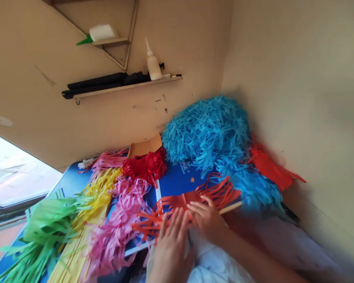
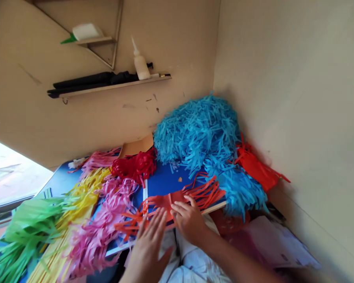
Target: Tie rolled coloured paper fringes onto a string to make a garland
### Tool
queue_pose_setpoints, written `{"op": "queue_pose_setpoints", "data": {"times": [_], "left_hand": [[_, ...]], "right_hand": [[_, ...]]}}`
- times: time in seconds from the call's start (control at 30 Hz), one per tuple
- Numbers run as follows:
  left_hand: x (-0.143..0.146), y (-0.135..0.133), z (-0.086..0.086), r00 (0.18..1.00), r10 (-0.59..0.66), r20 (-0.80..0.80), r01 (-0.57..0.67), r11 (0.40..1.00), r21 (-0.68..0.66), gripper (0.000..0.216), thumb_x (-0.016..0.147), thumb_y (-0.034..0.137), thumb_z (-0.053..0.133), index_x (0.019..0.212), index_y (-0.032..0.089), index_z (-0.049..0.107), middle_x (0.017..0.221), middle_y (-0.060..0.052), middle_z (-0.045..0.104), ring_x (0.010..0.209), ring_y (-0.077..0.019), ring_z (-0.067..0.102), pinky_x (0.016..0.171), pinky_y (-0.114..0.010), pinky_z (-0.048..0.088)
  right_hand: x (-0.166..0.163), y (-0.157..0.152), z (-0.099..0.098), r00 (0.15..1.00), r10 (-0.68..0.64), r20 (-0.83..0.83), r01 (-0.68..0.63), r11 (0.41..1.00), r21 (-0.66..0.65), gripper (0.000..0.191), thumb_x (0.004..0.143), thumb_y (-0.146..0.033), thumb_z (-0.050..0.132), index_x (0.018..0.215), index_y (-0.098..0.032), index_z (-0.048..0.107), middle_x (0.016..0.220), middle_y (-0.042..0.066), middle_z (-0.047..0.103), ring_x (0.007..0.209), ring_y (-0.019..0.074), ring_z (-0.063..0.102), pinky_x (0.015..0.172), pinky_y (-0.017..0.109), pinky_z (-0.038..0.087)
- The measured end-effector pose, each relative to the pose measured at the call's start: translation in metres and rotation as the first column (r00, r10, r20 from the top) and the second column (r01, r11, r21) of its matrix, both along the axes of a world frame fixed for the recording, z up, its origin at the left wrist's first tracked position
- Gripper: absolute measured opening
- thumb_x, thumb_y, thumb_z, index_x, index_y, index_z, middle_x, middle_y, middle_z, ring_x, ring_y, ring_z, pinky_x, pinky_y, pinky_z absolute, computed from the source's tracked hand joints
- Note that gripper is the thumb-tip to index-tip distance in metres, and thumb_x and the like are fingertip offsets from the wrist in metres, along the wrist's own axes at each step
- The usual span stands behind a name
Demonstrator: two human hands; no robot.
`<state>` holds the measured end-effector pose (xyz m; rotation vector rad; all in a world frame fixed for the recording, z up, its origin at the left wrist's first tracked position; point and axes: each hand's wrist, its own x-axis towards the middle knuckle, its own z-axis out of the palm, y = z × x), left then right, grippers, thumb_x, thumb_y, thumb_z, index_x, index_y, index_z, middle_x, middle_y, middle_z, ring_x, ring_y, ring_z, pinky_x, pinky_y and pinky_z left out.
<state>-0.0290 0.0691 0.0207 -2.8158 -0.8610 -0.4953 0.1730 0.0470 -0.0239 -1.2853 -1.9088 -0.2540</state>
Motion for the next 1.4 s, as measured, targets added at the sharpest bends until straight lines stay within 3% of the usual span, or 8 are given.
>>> {"op": "queue_pose_setpoints", "data": {"times": [0.13,0.27,0.37,0.47,0.63,1.2,1.33,1.4], "left_hand": [[0.051,0.010,-0.025,0.985,0.059,0.164,-0.038,0.991,-0.127,0.048,0.085,0.007,0.045,0.130,0.017,0.056,0.124,-0.009,0.071,0.113,-0.0244,0.067,0.108,-0.051,0.037],[0.034,0.034,-0.034,0.974,0.090,0.206,-0.027,0.957,-0.290,0.036,0.089,0.008,0.044,0.108,0.025,0.069,0.105,-0.002,0.079,0.104,-0.0236,0.071,0.107,-0.053,0.035],[0.021,0.048,-0.030,0.970,0.170,0.172,-0.098,0.926,-0.363,0.026,0.092,0.021,0.048,0.103,0.025,0.072,0.103,-0.004,0.079,0.098,-0.0230,0.072,0.098,-0.046,0.043],[0.024,0.060,-0.026,0.954,0.275,0.123,-0.207,0.896,-0.392,0.024,0.092,0.030,0.051,0.099,0.024,0.073,0.100,-0.006,0.079,0.094,-0.0236,0.073,0.091,-0.042,0.045],[0.043,0.073,-0.021,0.922,0.387,0.010,-0.352,0.847,-0.400,0.027,0.094,0.027,0.047,0.096,0.025,0.074,0.089,-0.005,0.080,0.079,-0.0220,0.073,0.083,-0.039,0.043],[0.057,0.086,-0.014,0.879,0.414,-0.236,-0.477,0.771,-0.422,0.031,0.098,0.038,0.046,0.087,0.021,0.069,0.070,-0.004,0.076,0.070,-0.0227,0.071,0.078,-0.035,0.040],[0.057,0.085,-0.010,0.893,0.429,-0.135,-0.449,0.849,-0.277,0.022,0.095,0.036,0.053,0.101,0.021,0.068,0.094,-0.008,0.075,0.091,-0.0268,0.068,0.088,-0.042,0.039],[0.057,0.086,-0.007,0.949,0.302,-0.093,-0.314,0.933,-0.177,0.017,0.093,0.028,0.056,0.106,0.024,0.067,0.109,-0.009,0.071,0.103,-0.0279,0.063,0.093,-0.044,0.037]], "right_hand": [[0.021,-0.004,-0.002,0.997,0.074,0.022,-0.070,0.989,-0.127,0.025,0.093,-0.012,0.047,0.110,-0.020,0.063,0.104,0.007,0.075,0.102,0.0200,0.066,0.109,0.049,0.028],[0.051,-0.002,0.004,0.991,0.115,-0.072,-0.133,0.923,-0.362,0.022,0.085,-0.013,0.058,0.104,-0.021,0.065,0.097,0.003,0.075,0.092,0.0182,0.067,0.094,0.039,0.037],[0.061,0.005,0.013,0.992,-0.005,-0.123,-0.058,0.866,-0.497,0.006,0.089,-0.018,0.062,0.087,-0.021,0.067,0.084,0.000,0.073,0.083,0.0154,0.066,0.084,0.033,0.036],[0.057,0.015,0.019,0.979,-0.194,-0.060,0.131,0.829,-0.543,0.016,0.091,-0.023,0.063,0.075,-0.020,0.068,0.073,0.000,0.070,0.076,0.0151,0.062,0.079,0.032,0.033],[0.045,0.028,0.016,0.927,-0.358,0.110,0.362,0.783,-0.506,0.017,0.083,-0.029,0.073,0.068,-0.021,0.066,0.079,0.001,0.069,0.084,0.0188,0.058,0.073,0.033,0.027],[0.049,0.038,0.008,0.915,-0.390,0.101,0.384,0.768,-0.513,0.025,0.080,-0.025,0.072,0.062,-0.019,0.057,0.067,0.000,0.065,0.071,0.0172,0.056,0.070,0.033,0.025],[0.053,0.038,0.013,0.882,-0.460,0.102,0.449,0.756,-0.476,0.014,0.079,-0.026,0.074,0.077,-0.021,0.061,0.076,0.001,0.066,0.079,0.0218,0.058,0.073,0.035,0.028],[0.054,0.035,0.018,0.856,-0.503,0.119,0.507,0.768,-0.391,0.015,0.081,-0.024,0.072,0.093,-0.021,0.062,0.092,0.006,0.068,0.090,0.0259,0.057,0.080,0.038,0.029]]}}
